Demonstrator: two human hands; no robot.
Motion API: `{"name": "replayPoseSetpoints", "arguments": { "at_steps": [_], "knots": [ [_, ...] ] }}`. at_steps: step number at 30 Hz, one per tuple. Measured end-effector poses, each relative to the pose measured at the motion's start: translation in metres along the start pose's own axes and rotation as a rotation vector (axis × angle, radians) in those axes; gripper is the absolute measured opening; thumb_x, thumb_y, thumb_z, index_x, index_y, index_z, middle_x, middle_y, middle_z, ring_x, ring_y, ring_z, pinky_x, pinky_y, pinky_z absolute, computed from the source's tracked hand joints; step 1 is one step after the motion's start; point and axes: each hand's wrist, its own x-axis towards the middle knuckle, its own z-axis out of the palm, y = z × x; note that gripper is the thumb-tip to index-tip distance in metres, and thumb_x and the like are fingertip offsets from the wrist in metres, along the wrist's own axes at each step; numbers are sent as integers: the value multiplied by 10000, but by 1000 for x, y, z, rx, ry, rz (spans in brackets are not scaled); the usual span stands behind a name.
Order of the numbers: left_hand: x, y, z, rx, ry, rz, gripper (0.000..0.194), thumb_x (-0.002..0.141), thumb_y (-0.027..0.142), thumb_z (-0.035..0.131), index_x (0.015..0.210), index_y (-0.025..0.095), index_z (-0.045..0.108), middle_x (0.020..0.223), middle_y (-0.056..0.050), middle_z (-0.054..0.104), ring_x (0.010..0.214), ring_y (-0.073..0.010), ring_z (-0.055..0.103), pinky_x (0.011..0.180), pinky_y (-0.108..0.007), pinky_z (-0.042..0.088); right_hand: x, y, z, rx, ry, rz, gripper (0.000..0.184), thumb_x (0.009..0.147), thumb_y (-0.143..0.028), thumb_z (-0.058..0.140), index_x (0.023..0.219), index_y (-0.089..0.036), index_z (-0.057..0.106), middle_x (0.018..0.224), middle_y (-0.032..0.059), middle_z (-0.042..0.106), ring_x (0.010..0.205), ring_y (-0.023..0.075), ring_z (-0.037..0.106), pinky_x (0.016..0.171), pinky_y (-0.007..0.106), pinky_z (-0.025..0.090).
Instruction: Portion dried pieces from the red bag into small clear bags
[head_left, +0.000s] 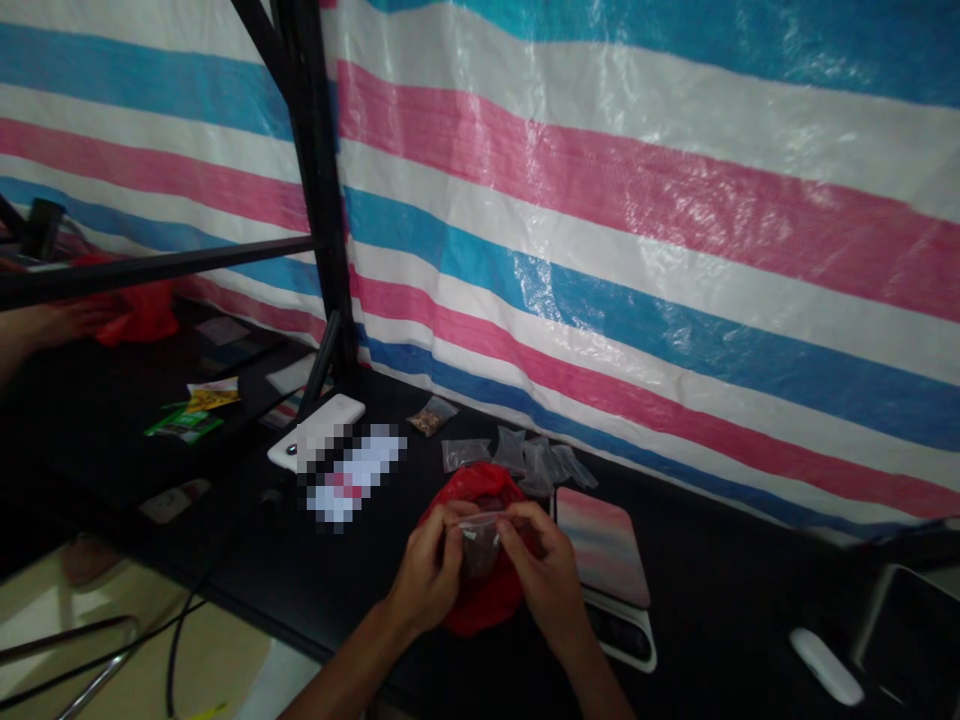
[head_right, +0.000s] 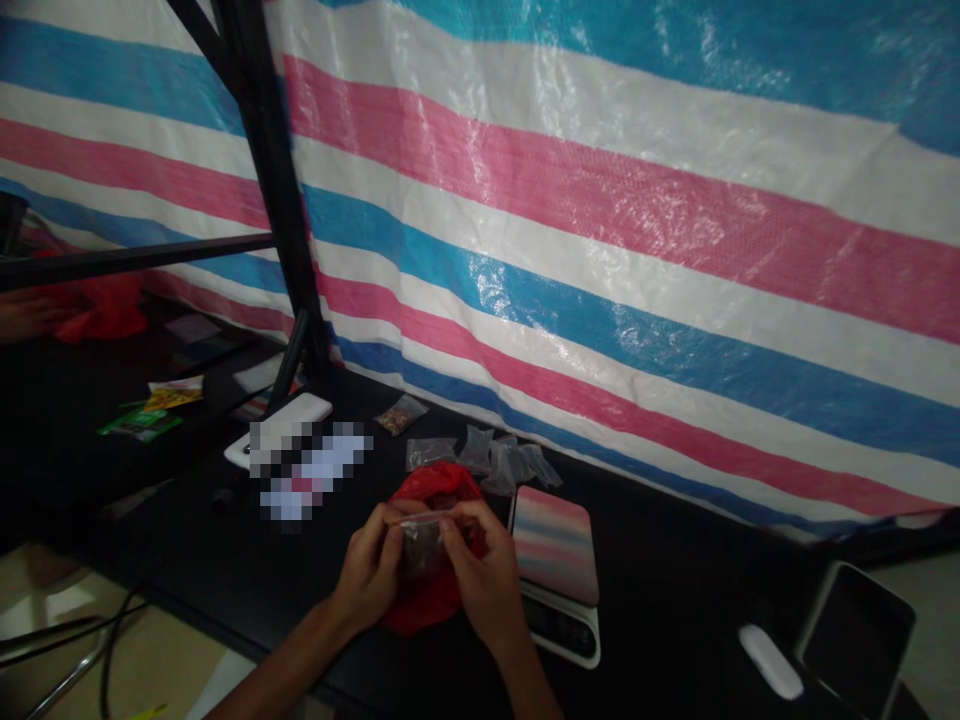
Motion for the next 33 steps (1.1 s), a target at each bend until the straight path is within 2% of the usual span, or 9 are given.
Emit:
{"name": "replayPoseSetpoints", "arguments": {
  "at_steps": [3,5,10,14,17,22,29,33],
  "knots": [
    [0,-1,1,-47,27,-51,286,1034,293,351,789,231,486,900,-54,749,685,-151,680,591,-239,508,-1,-2,1,-47,16,-18,246,865,-445,675,807,-206,674,762,10,671,722,187,625,664,272,505],
    [0,-1,2,-85,37,-100,294,1041,324,350,795,229,481,893,-54,740,701,-150,675,623,-244,511,-1,-3,2,-64,0,-19,259,878,-452,656,819,-201,680,765,13,665,721,186,618,667,269,500],
    [0,-2,4,-198,-53,-236,174,1012,389,467,1010,220,508,1000,-62,708,890,-183,682,810,-300,543,-1,-2,5,-57,14,-21,299,897,-480,629,840,-192,687,778,25,671,720,186,621,660,259,500],
    [-1,-4,6,-142,-63,-305,213,1008,413,466,1034,212,533,883,-33,678,790,-181,649,720,-283,519,0,-2,5,-19,14,-44,279,912,-461,612,865,-198,691,776,22,680,708,185,634,642,252,507],
    [-1,-3,7,-112,-55,-308,243,1011,425,445,998,209,554,855,-30,662,762,-183,637,685,-280,506,1,-1,4,-42,42,-77,252,909,-435,622,852,-200,692,779,23,680,717,187,634,655,255,511],
    [0,1,5,-55,-114,-284,273,1026,420,403,993,205,567,868,-42,665,762,-184,633,700,-291,500,0,-1,7,-86,85,-135,223,929,-390,597,829,-207,674,800,18,665,749,179,626,694,248,508],
    [-1,2,3,-16,-129,-291,316,1040,431,347,986,204,560,870,-59,669,752,-196,633,691,-308,494,0,5,9,-106,53,-175,220,948,-378,570,861,-210,680,795,8,656,719,167,628,655,233,499],
    [0,2,4,-16,-175,-309,336,1049,444,309,998,206,540,866,-65,674,758,-204,642,703,-322,496,-1,6,9,-129,89,-190,188,936,-346,585,821,-214,654,793,1,627,738,165,609,683,238,489]
  ]
}}
